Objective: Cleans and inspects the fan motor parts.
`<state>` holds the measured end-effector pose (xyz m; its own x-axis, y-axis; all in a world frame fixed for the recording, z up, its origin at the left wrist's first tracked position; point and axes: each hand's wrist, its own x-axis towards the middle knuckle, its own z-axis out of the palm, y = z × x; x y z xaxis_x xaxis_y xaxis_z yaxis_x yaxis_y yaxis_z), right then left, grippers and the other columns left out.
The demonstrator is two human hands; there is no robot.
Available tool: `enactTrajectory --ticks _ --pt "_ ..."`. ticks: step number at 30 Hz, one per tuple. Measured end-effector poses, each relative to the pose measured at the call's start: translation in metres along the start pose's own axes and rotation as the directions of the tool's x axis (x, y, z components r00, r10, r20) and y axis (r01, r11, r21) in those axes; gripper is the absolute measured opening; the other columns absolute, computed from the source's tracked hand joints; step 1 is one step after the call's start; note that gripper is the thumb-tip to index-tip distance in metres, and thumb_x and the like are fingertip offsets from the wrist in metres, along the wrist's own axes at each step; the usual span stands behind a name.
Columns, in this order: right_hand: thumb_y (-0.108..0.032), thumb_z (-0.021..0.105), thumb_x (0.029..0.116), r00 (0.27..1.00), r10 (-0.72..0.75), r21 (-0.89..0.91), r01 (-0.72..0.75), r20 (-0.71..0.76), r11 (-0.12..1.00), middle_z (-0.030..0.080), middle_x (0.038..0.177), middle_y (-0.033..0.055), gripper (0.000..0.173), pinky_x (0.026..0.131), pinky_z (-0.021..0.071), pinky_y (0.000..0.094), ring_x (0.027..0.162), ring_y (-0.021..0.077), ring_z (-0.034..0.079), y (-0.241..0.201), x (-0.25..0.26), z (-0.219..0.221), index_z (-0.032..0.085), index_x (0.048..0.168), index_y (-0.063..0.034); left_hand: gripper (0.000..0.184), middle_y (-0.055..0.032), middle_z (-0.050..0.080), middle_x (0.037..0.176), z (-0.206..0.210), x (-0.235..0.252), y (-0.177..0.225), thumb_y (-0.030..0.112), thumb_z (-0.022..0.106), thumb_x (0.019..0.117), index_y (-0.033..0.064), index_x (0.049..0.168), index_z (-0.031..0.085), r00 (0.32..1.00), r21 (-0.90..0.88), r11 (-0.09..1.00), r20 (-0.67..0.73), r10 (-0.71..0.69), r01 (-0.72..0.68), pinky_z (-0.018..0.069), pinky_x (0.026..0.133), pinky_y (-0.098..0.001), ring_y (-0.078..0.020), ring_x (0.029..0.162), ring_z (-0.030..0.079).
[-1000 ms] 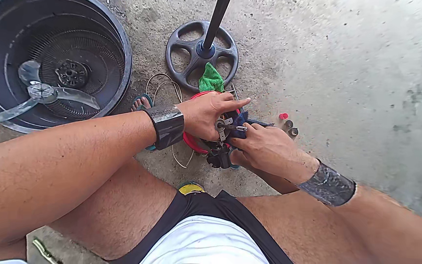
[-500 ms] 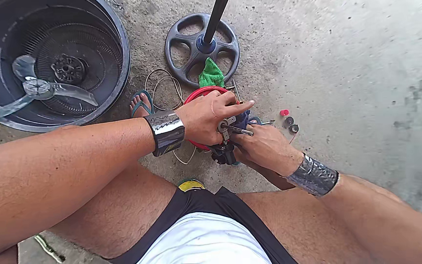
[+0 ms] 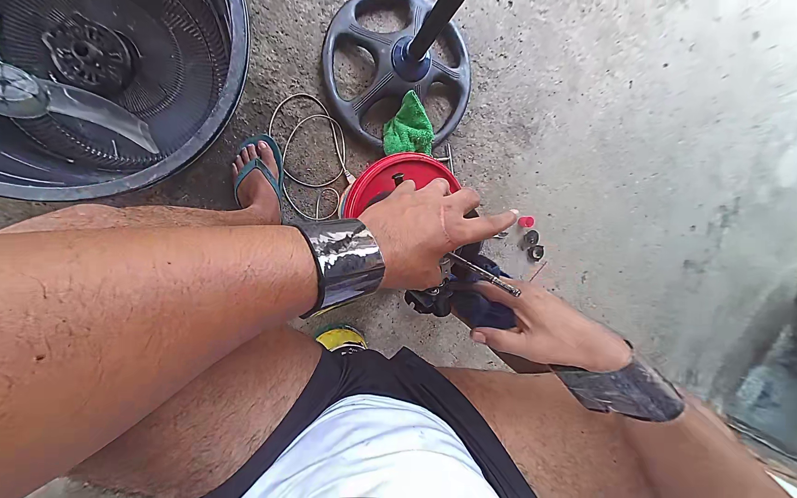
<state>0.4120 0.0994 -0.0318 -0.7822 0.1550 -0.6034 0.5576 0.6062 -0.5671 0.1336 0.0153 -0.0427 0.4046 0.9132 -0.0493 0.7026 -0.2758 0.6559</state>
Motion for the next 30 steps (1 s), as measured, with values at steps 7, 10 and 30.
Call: enactTrajectory --ticks 7,10,30 --pt "-0.027 0.08 0.0907 0.982 0.143 0.655 -0.029 -0.122 0.755 0.074 0.109 0.0001 0.046 0.095 0.0584 0.0273 0.101 0.0053 0.07 0.003 0.033 0.075 0.064 0.126 -0.0033 0.093 -0.0084 0.055 0.137 0.004 0.008 0.015 0.023 0.083 0.0771 0.0349 0.158 0.038 0.999 -0.051 0.998 -0.001 -0.045 0.045 0.0485 0.088 -0.0524 -0.0301 0.12 0.055" --pt "-0.015 0.077 0.0911 0.977 0.206 0.759 -0.099 -0.047 0.644 0.075 0.101 -0.0008 0.025 0.091 0.0588 0.0269 0.094 0.0057 0.071 0.012 0.032 0.084 0.069 0.113 -0.0056 0.086 -0.0087 0.059 0.134 0.005 0.01 0.023 0.027 0.08 0.0842 0.0335 0.158 0.037 0.997 -0.104 0.994 0.067 -0.026 0.033 0.0468 0.095 -0.0503 -0.0288 0.121 0.056" --pt "-0.013 0.076 0.0921 0.99 0.141 0.8 -0.102 0.022 0.592 0.071 0.12 -0.0001 0.043 0.103 0.0535 0.0267 0.113 0.0053 0.066 0.026 0.036 0.079 0.061 0.132 -0.0058 0.099 -0.0071 0.042 0.158 0.011 0.013 -0.002 0.077 0.062 0.0799 0.0296 0.161 0.031 0.966 -0.241 0.951 0.215 -0.142 0.194 0.0332 0.112 -0.0583 -0.0274 0.142 0.041"
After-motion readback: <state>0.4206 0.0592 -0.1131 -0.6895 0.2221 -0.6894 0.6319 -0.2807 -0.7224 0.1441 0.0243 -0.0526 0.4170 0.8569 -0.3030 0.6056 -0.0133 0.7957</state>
